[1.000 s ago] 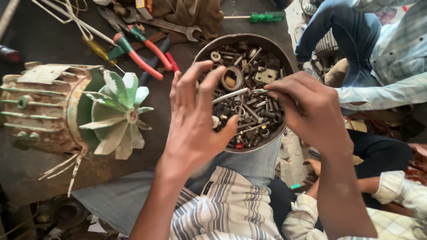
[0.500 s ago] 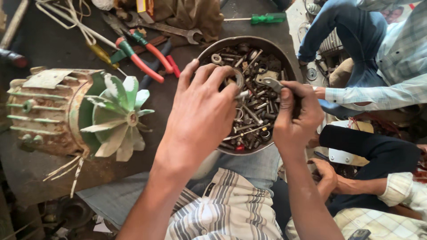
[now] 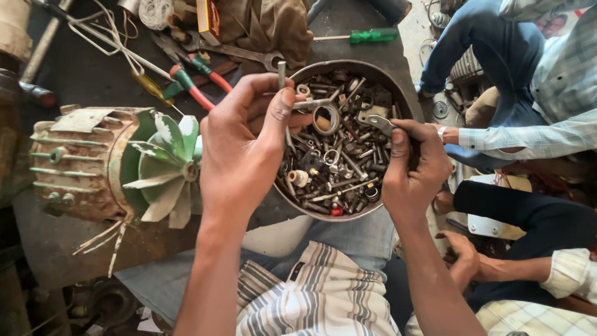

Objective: The person sorts through a container of bolts, nuts, and washers by hand, then uses pliers to manipulate a wire and small components on a motor.

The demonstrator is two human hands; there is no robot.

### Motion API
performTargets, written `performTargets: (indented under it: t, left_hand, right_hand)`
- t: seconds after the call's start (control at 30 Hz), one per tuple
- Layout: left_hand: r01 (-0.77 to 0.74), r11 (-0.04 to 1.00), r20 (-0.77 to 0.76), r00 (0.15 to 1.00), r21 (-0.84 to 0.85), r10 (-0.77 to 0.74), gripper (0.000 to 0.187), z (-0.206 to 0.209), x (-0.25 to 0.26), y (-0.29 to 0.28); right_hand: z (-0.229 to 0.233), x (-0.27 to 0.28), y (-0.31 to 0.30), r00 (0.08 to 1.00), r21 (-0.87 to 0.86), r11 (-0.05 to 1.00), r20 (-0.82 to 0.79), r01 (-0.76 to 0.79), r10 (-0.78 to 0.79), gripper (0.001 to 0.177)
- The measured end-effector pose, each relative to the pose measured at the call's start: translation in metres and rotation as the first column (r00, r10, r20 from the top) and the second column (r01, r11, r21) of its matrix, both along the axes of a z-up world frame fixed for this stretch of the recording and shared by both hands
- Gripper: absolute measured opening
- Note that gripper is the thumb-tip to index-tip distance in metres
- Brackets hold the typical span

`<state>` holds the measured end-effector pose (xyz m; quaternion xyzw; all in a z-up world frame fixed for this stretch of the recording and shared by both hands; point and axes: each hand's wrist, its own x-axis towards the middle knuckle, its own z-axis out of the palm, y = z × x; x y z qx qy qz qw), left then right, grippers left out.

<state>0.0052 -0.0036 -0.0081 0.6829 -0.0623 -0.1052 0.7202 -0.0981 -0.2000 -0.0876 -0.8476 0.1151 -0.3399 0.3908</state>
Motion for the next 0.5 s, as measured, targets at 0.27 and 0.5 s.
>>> performTargets:
  t: [0.27,0.5]
  left_hand:
    - [-0.008,0.98,-0.184,0.982,-0.201,-0.03,0.025,-0.029,-0.008,-0.002]
    - [-0.057,0.997,-0.029,0.998,-0.044,0.055,0.022,-0.028,-0.009,0.004]
  right_hand:
    - [0.003,0.0,0.002,1.0,-0.005,1.0,-0.004,-0.024,0.024,0.005]
    - [0.003,-0.001,0.002,1.0,-0.046,0.999,-0.031,-0.004,0.003,0.005]
